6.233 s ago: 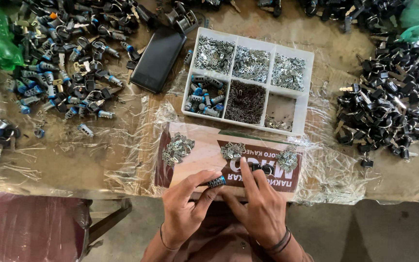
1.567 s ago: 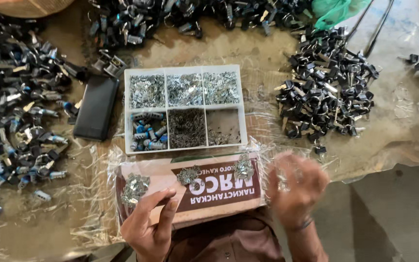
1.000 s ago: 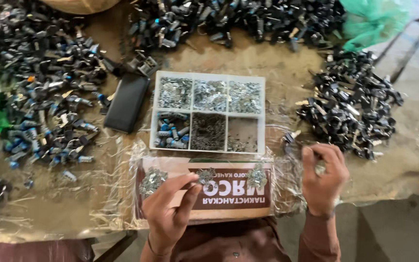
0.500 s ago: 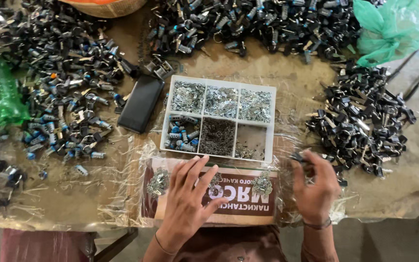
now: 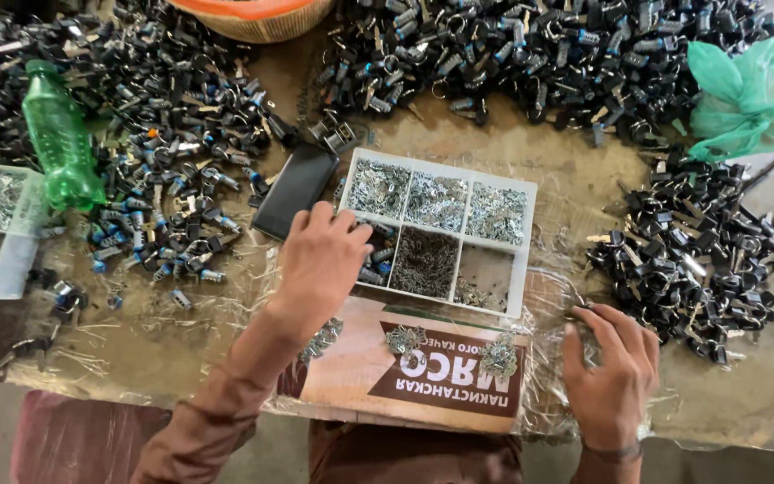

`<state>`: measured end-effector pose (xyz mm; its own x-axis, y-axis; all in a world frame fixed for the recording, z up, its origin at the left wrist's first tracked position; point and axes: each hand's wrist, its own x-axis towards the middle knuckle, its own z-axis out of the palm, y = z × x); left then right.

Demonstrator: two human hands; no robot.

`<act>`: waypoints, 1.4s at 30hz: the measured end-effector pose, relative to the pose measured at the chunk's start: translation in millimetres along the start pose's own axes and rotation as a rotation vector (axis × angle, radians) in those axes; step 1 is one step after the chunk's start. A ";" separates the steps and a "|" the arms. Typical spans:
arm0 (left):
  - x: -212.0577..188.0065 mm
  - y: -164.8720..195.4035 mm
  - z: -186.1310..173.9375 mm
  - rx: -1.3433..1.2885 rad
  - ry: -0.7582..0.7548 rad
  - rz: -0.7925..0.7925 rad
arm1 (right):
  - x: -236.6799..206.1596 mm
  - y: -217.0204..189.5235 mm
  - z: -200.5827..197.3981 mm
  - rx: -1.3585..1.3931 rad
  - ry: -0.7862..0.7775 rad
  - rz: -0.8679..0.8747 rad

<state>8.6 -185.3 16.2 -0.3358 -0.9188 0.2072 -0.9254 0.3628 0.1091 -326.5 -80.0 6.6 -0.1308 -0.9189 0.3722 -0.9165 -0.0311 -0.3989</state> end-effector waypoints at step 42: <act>-68.4 86.8 -22.8 -0.887 0.547 0.001 | -6.5 -96.3 23.6 1.051 -0.418 0.128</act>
<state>-44.7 -87.5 33.6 -0.0059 -0.8031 0.5958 -0.3899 0.5505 0.7382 -228.5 -80.3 22.8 0.1168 -0.9920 0.0483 -0.1088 -0.0611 -0.9922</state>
